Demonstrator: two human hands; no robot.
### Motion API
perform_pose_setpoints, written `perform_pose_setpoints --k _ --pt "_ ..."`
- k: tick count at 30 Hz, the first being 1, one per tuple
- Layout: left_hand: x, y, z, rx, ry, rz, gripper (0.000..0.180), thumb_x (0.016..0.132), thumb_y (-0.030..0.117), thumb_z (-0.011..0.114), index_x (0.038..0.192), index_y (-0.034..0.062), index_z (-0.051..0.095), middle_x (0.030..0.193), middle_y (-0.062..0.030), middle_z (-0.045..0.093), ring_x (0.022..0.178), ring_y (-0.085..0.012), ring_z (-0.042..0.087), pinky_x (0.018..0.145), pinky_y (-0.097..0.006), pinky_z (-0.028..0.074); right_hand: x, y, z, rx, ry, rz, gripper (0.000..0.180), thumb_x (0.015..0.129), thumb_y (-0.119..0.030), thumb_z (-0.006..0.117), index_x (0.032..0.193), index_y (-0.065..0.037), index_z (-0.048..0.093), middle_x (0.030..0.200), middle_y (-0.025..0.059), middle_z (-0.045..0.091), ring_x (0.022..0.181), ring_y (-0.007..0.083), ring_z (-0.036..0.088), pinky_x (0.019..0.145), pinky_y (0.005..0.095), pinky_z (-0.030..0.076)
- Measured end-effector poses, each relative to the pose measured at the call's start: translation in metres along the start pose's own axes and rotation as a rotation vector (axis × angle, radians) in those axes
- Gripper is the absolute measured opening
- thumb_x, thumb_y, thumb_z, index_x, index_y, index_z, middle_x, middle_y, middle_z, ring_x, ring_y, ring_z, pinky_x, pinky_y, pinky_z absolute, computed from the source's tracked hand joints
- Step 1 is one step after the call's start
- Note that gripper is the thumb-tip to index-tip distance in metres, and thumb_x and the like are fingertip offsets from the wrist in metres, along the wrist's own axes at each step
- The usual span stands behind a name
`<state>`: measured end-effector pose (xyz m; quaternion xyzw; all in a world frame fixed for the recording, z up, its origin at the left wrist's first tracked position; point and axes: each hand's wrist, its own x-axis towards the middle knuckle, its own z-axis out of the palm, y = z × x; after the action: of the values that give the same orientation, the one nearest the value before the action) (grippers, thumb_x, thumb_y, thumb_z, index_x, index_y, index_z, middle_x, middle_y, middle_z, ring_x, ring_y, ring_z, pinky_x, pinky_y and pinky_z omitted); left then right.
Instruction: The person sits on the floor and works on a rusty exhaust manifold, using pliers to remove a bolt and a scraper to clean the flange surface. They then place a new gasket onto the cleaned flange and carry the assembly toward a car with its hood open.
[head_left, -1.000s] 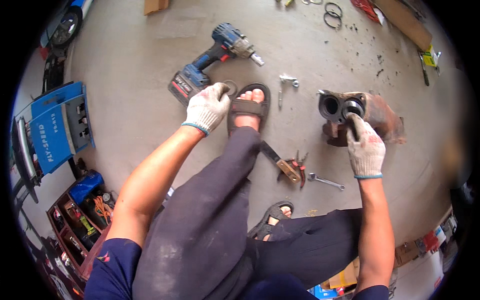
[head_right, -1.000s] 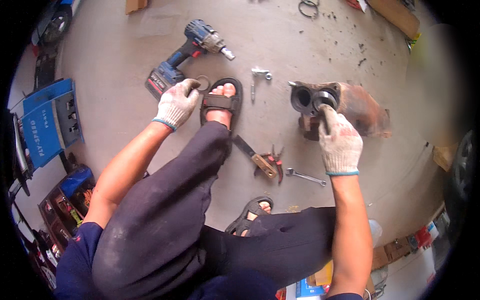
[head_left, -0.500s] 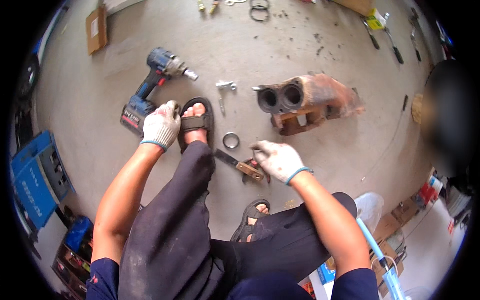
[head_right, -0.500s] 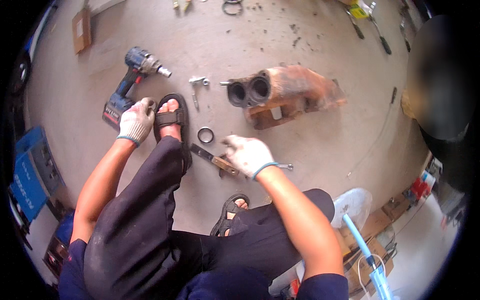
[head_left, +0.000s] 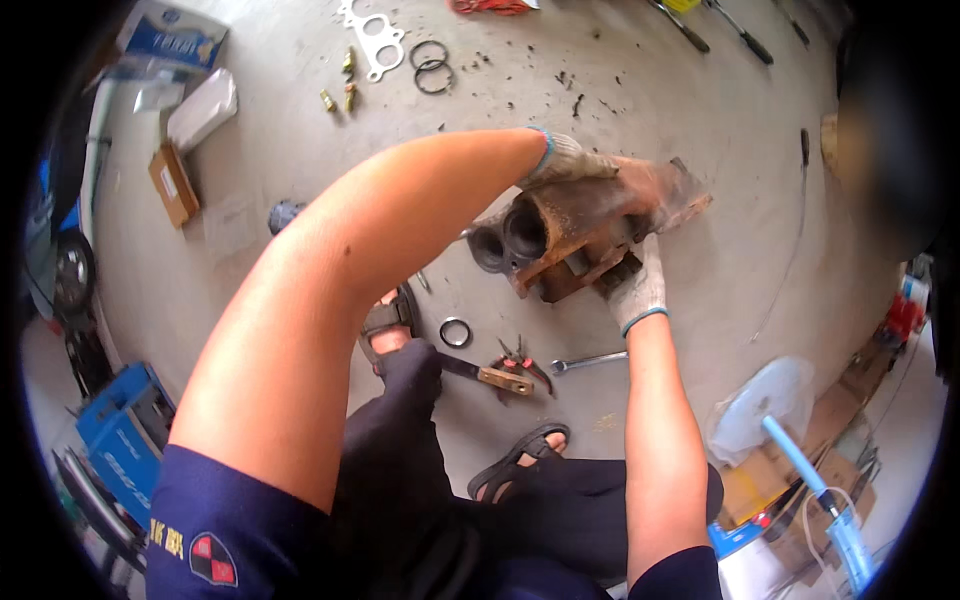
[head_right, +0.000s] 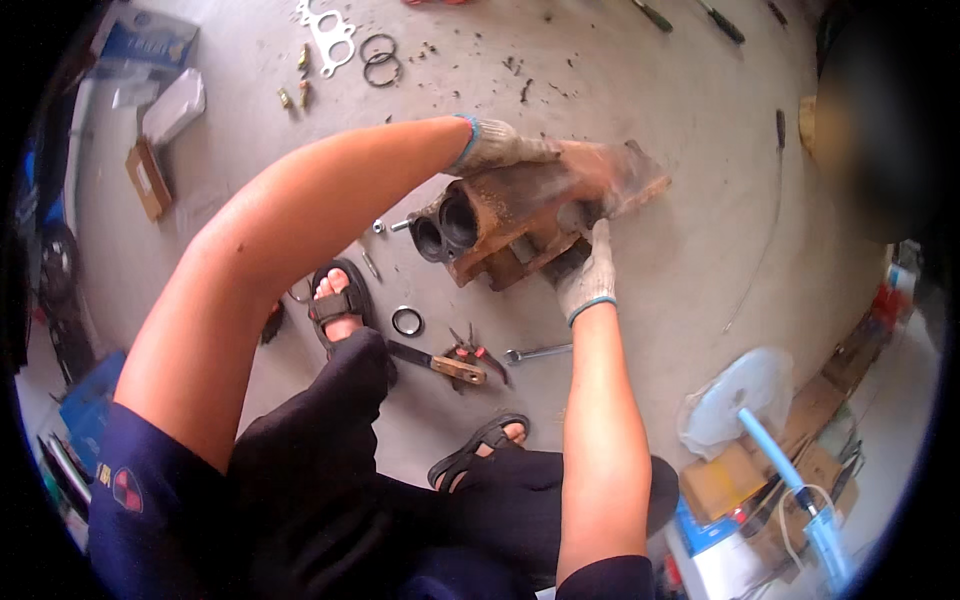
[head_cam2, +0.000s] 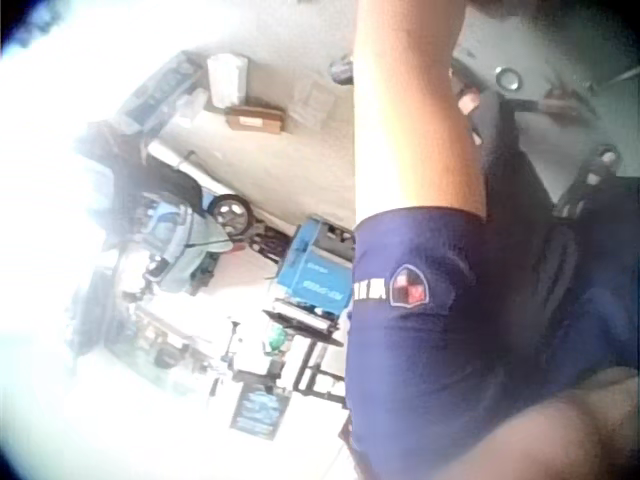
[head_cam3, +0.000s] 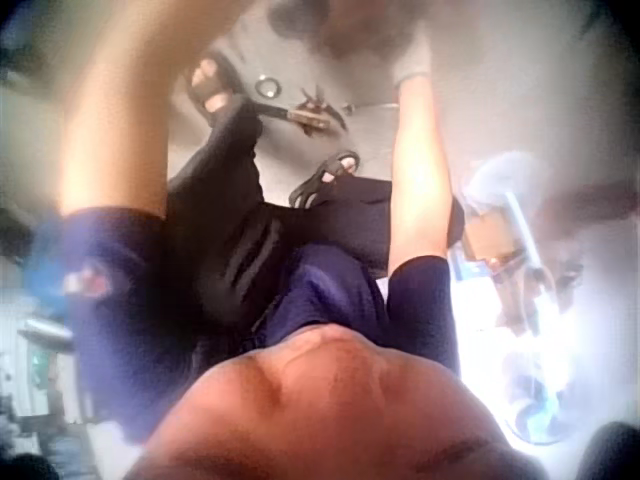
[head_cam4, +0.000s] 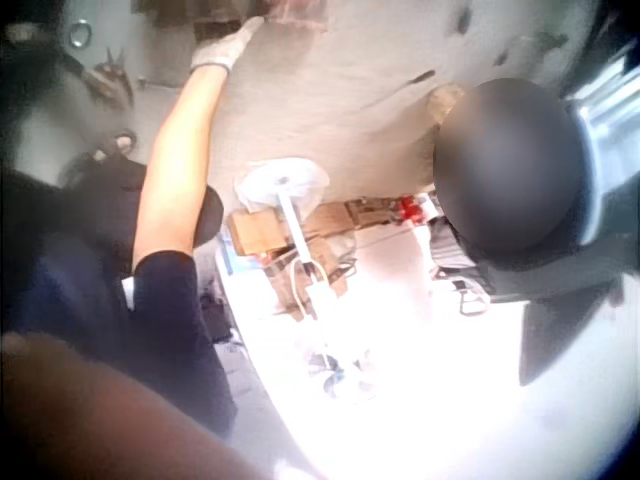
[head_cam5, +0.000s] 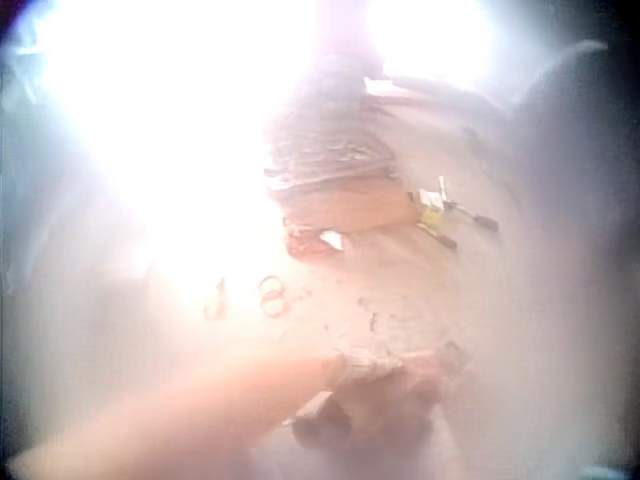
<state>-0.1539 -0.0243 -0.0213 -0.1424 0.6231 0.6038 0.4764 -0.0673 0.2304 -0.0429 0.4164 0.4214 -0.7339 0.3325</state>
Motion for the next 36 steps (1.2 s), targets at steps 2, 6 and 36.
perform_pose_setpoints --k 2,6,36 --pt "0.005 -0.003 0.003 -0.132 -0.048 0.017 0.079 0.089 0.063 0.075 0.138 0.0008 0.066 0.133 -0.0167 0.069 0.114 -0.0261 0.069 0.099 -0.041 0.055 0.023 0.004 -0.011 0.133 -0.091 0.013 0.085 0.097 -0.066 0.059 0.16 -0.013 0.036 0.165 0.0123 0.039 0.149 0.0359 0.041 0.121 0.0554 0.038" --pt "0.009 -0.002 0.009 0.245 0.185 0.108 0.084 0.081 0.068 0.08 0.126 -0.0027 0.073 0.121 -0.016 0.075 0.108 -0.0258 0.071 0.096 -0.04 0.056 0.045 0.021 0.007 0.214 0.073 -0.069 0.079 0.1 -0.063 0.057 0.157 -0.012 0.041 0.16 0.0088 0.046 0.143 0.032 0.047 0.12 0.0516 0.038" --pt "-0.233 0.003 0.2 0.671 0.515 1.918 0.04 0.077 0.036 0.077 0.102 0.0065 0.068 0.096 -0.0154 0.067 0.081 -0.0327 0.07 0.072 -0.043 0.056 -0.217 0.035 -0.018 -0.413 0.466 -0.882 0.063 0.106 -0.048 0.046 0.158 -0.014 0.039 0.161 0.0084 0.041 0.148 0.0272 0.038 0.123 0.0454 0.029"
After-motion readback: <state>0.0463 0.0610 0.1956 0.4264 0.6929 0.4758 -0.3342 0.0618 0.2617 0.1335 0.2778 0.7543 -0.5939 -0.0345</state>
